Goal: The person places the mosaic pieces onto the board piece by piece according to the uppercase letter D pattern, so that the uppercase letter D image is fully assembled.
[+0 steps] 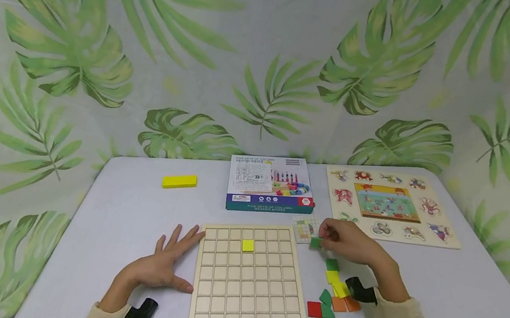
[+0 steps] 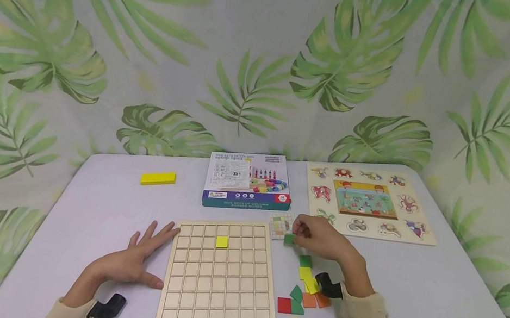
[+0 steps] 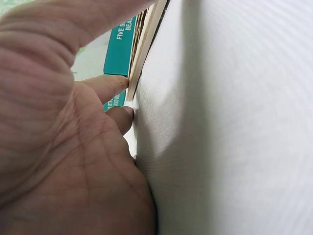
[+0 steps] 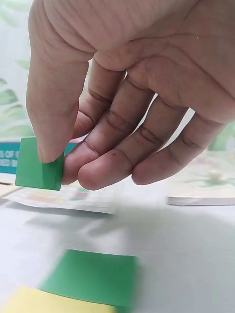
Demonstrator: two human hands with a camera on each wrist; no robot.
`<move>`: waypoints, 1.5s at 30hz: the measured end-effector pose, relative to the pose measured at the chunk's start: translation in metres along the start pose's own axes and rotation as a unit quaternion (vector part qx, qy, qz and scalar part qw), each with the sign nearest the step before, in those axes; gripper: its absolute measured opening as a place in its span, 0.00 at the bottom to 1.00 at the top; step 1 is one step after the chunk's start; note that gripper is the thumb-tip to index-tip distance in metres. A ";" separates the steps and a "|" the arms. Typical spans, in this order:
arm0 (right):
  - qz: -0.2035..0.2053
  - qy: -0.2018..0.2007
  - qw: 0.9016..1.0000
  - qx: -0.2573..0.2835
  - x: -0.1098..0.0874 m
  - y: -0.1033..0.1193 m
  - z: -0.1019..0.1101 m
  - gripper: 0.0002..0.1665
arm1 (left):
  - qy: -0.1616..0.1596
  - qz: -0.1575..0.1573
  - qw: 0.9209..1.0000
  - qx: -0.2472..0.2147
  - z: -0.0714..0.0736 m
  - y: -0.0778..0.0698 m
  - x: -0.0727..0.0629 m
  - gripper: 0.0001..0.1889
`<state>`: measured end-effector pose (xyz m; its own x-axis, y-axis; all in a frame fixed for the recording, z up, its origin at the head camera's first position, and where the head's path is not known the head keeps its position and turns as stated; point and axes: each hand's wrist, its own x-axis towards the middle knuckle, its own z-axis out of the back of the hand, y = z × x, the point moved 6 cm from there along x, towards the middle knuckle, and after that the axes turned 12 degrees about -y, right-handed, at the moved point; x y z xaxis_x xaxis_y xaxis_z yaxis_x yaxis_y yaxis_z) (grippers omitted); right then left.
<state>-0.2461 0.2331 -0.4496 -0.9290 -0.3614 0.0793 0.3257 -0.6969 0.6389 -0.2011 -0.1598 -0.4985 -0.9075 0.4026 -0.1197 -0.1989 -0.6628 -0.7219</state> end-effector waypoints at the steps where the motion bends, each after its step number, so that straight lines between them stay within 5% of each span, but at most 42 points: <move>1: 0.002 0.002 1.000 0.002 0.002 0.002 -0.002 0.05 | -0.001 0.000 1.000 -0.001 0.000 -0.001 0.000 0.66; 37: 0.097 0.017 0.994 0.039 0.061 0.111 -0.080 0.02 | 0.001 -0.007 1.000 -0.010 -0.001 -0.003 -0.001 0.64; 45: 0.071 -0.002 0.997 0.031 0.066 0.121 -0.102 0.03 | -0.004 -0.003 1.000 -0.004 0.001 0.000 0.001 0.65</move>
<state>-0.2495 0.0614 -0.4453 -0.8749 -0.4512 0.1759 0.4432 -0.5996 0.6663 -0.2021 -0.1598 -0.4979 -0.9090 0.4021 -0.1094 -0.2020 -0.6549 -0.7282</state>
